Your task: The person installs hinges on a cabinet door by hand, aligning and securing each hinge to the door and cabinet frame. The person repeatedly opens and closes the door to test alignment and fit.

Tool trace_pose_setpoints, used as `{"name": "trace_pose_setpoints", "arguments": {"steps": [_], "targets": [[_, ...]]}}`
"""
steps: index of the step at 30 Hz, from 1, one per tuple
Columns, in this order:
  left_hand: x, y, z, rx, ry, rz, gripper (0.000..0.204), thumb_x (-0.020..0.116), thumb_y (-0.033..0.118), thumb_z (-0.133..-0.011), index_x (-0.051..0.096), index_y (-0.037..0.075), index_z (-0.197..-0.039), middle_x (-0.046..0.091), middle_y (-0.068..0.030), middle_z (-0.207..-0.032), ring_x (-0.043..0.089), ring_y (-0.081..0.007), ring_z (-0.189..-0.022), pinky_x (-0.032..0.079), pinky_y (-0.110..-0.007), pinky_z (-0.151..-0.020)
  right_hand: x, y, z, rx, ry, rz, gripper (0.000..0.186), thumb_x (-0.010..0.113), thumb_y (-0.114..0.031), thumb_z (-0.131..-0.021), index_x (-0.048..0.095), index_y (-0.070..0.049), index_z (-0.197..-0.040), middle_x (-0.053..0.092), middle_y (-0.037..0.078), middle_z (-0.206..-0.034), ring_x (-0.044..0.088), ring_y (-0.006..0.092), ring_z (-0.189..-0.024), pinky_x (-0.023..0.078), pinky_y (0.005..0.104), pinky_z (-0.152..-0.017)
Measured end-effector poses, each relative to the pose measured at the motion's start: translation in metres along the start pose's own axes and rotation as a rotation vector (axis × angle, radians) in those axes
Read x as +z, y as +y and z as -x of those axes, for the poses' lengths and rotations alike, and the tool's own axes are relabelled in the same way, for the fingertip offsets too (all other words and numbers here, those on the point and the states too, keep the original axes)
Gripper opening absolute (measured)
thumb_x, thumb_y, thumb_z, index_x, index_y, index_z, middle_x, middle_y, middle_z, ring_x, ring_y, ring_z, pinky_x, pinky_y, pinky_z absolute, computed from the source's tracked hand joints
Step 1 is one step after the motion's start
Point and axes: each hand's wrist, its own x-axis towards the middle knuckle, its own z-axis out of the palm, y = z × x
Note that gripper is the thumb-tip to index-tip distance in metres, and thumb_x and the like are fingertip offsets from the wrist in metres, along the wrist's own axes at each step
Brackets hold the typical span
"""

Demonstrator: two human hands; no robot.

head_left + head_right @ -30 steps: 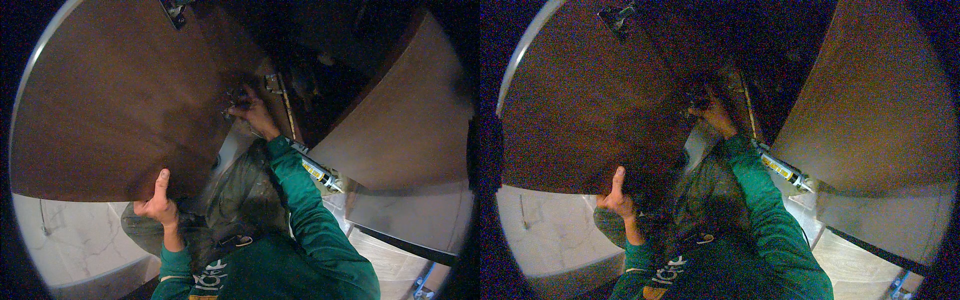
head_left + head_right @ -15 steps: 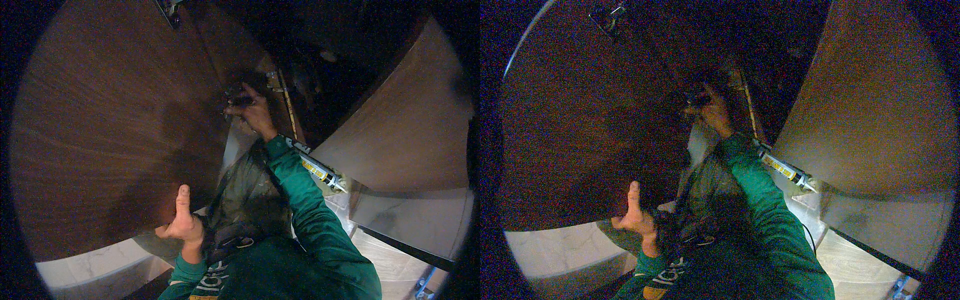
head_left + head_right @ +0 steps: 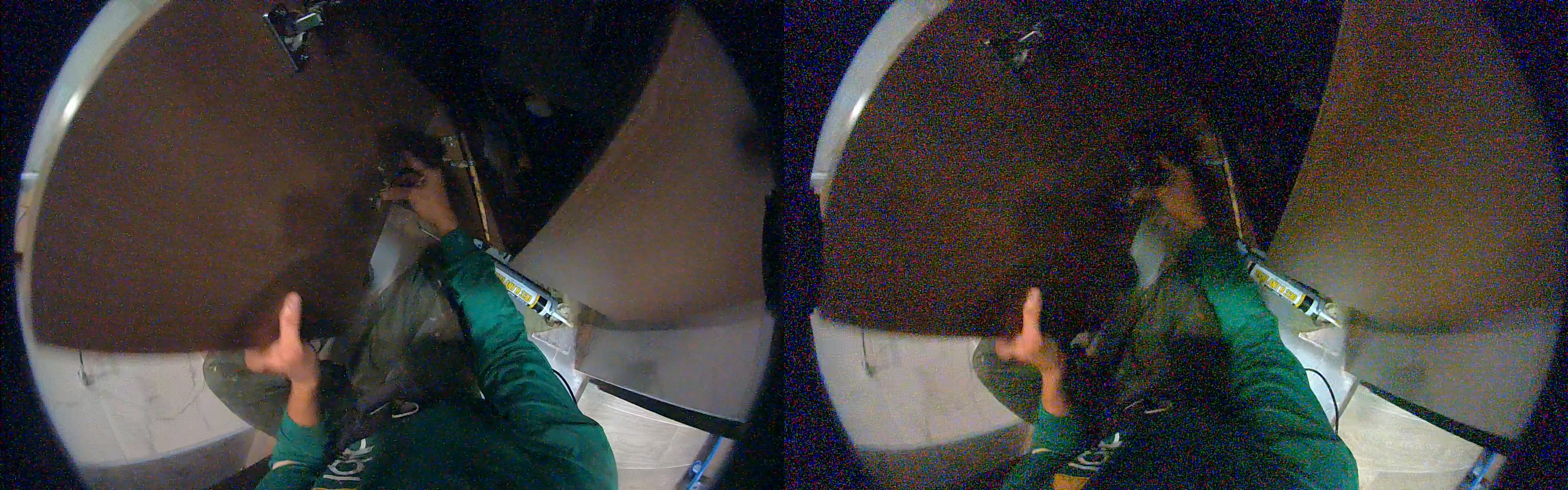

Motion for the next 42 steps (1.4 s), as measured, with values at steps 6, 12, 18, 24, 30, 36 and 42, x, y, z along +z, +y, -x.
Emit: {"name": "trace_pose_setpoints", "arguments": {"steps": [6,12,18,24,30,36,42], "targets": [[0.001,0.002,-0.009,-0.276,0.167,0.508,0.015,0.075,0.001,-0.07,0.069,-0.005,-0.082,0.07,-0.0102,-0.084,0.064,-0.0181,-0.073,0.048,-0.029,-0.073,-0.012,-0.013,0.003,-0.029,0.006,0.068,0.075,0.08,-0.011,-0.069,0.043,0.002,-0.133,0.061,0.01,-0.116,0.061,0.0189,-0.094,0.047,0.0299,-0.088],[-0.003,-0.008,-0.008,-0.118,0.13,0.394,0.014,0.073,-0.002,-0.071,0.068,-0.006,-0.084,0.07,-0.0102,-0.088,0.064,-0.0185,-0.074,0.049,-0.029,-0.073,-0.001,-0.027,-0.032,-0.331,0.639,0.15,0.057,0.065,-0.036,-0.086,0.048,-0.001,-0.129,0.057,0.013,-0.12,0.054,0.0248,-0.107,0.039,0.0368,-0.095],[-0.005,-0.01,-0.003,-0.171,0.15,0.386,0.013,0.071,0.001,-0.072,0.07,-0.002,-0.084,0.069,-0.0108,-0.088,0.063,-0.0196,-0.079,0.048,-0.03,-0.076,0.039,-0.017,-0.076,-0.451,0.755,0.258,0.05,0.051,-0.041,-0.093,0.046,-0.003,-0.126,0.045,0.021,-0.126,0.04,0.0304,-0.118,0.029,0.04,-0.102],[-0.006,-0.006,-0.012,-0.076,0.141,0.36,0.013,0.074,-0.001,-0.071,0.068,-0.003,-0.082,0.069,-0.009,-0.084,0.063,-0.0173,-0.072,0.048,-0.03,-0.07,0.028,-0.004,-0.043,-0.241,0.681,0.574,0.042,0.061,-0.035,-0.086,0.058,-0.007,-0.117,0.062,0.016,-0.107,0.057,0.0312,-0.102,0.043,0.0383,-0.09],[-0.007,-0.007,-0.01,-0.162,0.101,0.45,0.014,0.074,0.0,-0.072,0.067,-0.004,-0.084,0.069,-0.0086,-0.086,0.063,-0.0175,-0.075,0.048,-0.03,-0.073,0.019,-0.006,-0.009,-0.04,0.428,0.385,0.046,0.069,-0.027,-0.079,0.058,-0.002,-0.116,0.067,0.015,-0.099,0.063,0.0269,-0.09,0.049,0.0369,-0.081],[-0.01,-0.022,-0.014,-0.017,0.086,0.329,0.016,0.072,0.004,-0.074,0.068,0.0,-0.088,0.069,-0.008,-0.09,0.061,-0.019,-0.078,0.046,-0.031,-0.077,0.015,-0.006,-0.013,0.012,0.337,0.114,0.044,0.071,-0.018,-0.077,0.057,0.002,-0.114,0.065,0.011,-0.094,0.061,0.0179,-0.084,0.049,0.0297,-0.074],[-0.014,-0.03,-0.017,0.126,0.041,0.07,0.018,0.071,0.006,-0.074,0.068,0.004,-0.091,0.068,-0.0086,-0.09,0.061,-0.0206,-0.079,0.044,-0.033,-0.077,0.009,0.019,-0.02,-0.104,0.333,0.054,0.037,0.066,-0.012,-0.079,0.057,-0.001,-0.114,0.063,0.006,-0.097,0.058,0.0151,-0.082,0.049,0.0263,-0.069]]}}
